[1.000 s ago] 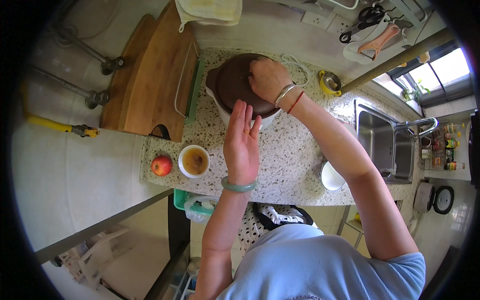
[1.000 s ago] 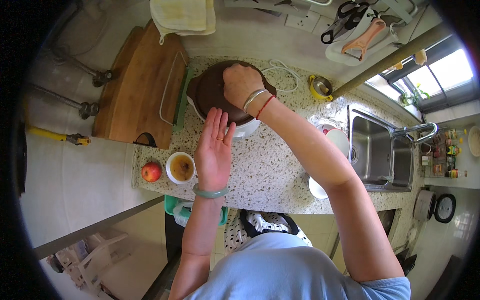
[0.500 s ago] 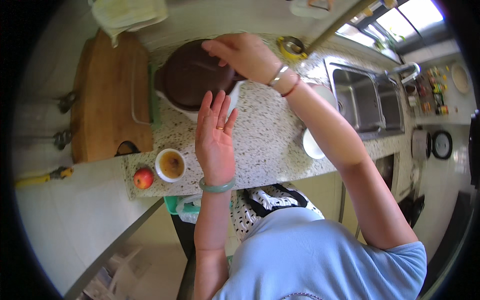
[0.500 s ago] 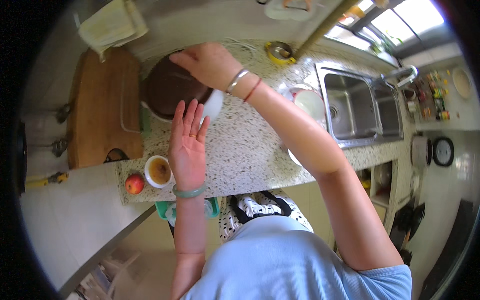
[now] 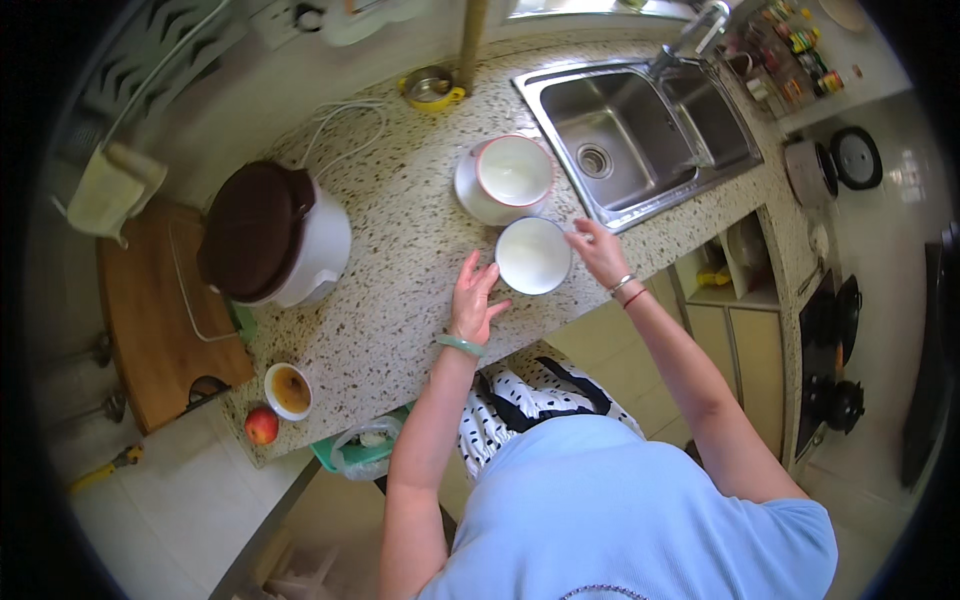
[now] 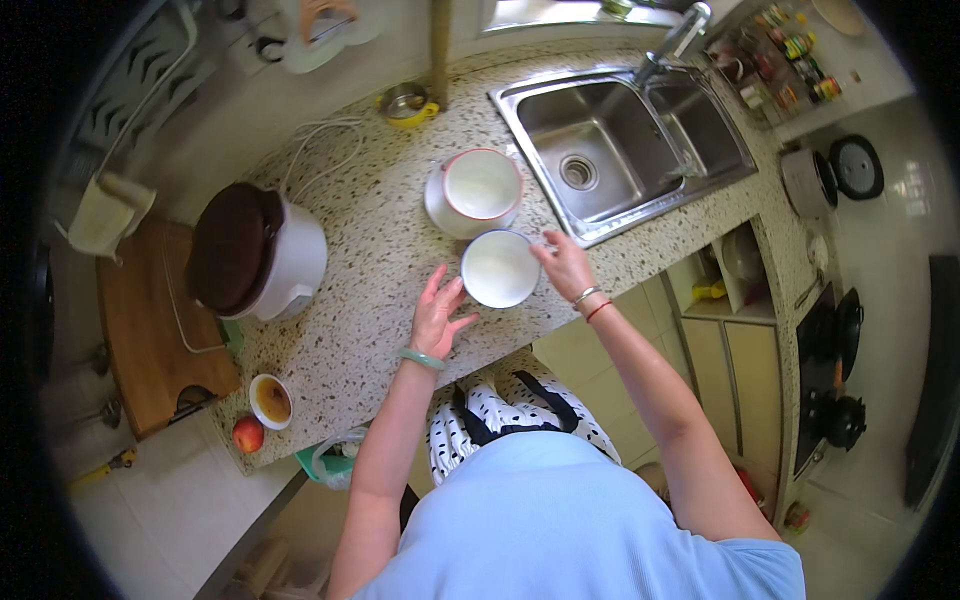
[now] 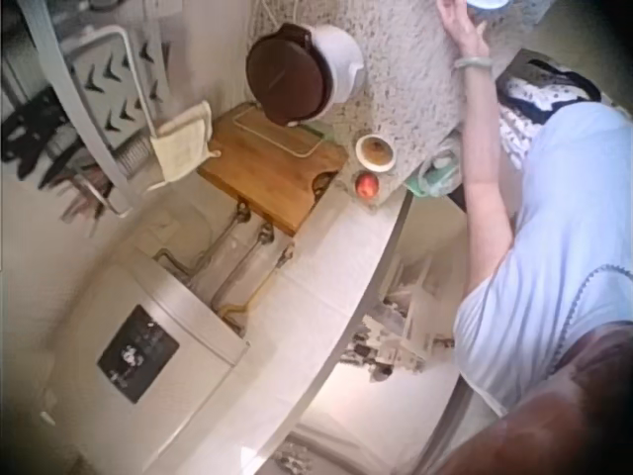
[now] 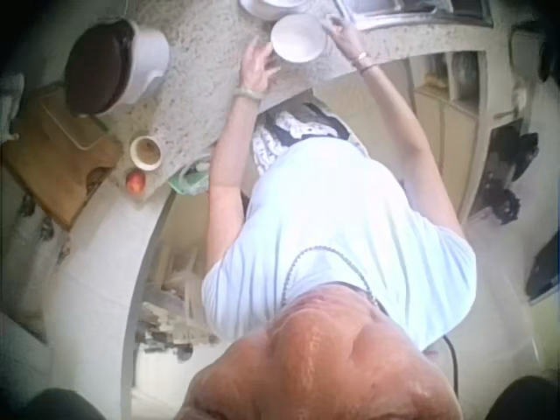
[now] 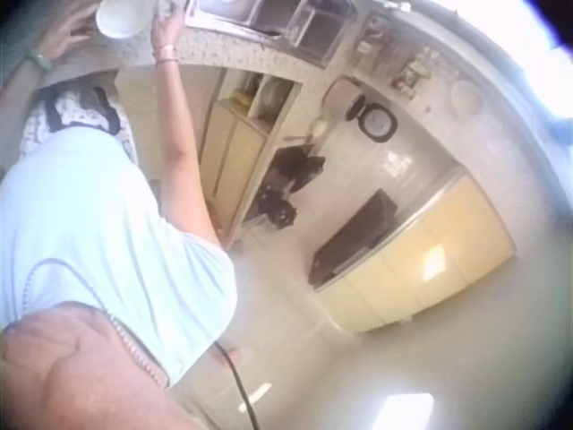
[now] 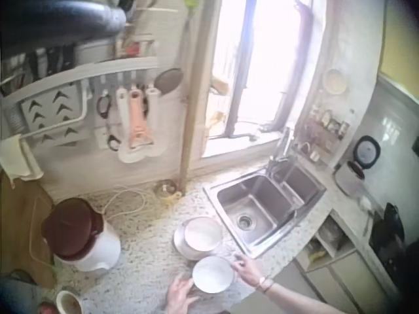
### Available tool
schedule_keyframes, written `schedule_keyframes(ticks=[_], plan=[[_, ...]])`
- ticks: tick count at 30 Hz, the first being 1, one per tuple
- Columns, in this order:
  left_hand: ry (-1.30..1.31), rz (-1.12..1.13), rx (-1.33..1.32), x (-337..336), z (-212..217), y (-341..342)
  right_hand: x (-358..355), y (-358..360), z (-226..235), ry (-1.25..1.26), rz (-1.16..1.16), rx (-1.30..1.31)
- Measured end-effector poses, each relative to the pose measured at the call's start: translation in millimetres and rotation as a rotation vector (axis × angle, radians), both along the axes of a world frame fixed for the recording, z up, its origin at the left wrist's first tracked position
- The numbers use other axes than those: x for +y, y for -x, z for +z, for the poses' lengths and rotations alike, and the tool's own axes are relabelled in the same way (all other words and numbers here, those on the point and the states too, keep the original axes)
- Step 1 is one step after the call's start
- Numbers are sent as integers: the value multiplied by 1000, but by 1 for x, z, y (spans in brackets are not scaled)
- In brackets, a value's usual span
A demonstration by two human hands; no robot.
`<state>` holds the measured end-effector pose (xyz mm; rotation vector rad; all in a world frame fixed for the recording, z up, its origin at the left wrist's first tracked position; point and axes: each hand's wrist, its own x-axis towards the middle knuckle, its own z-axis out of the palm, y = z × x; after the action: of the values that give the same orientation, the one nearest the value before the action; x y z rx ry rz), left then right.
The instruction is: The person cleans a sink drain strainer and rinses it. They then ladle soup from a slow cooker into two bowls and place them on a table. Finally, the person washes several bowls and plates in the sink and places them in a dish rack.
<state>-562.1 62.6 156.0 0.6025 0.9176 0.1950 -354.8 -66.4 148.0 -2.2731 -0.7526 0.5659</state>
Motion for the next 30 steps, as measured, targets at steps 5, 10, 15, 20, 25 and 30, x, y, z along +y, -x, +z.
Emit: schedule_keyframes(ticks=[5,10,15,20,25,30], plan=[[-43,30,24,-22,-12,-21,-5,18,-7,29,-86,615],[-449,205,247,-13,-18,-37,4,-9,-10,-67,-28,360],[-611,185,181,33,0,-77,59,-36,-3,-221,-40,370],[-592,-36,170,85,-23,-115,101,-55,-21,-98,-110,464],[-614,-133,194,107,-56,-121,107,-61,-21,-99,-91,449],[-592,-89,92,81,30,-166,84,-83,18,-430,-239,521]])
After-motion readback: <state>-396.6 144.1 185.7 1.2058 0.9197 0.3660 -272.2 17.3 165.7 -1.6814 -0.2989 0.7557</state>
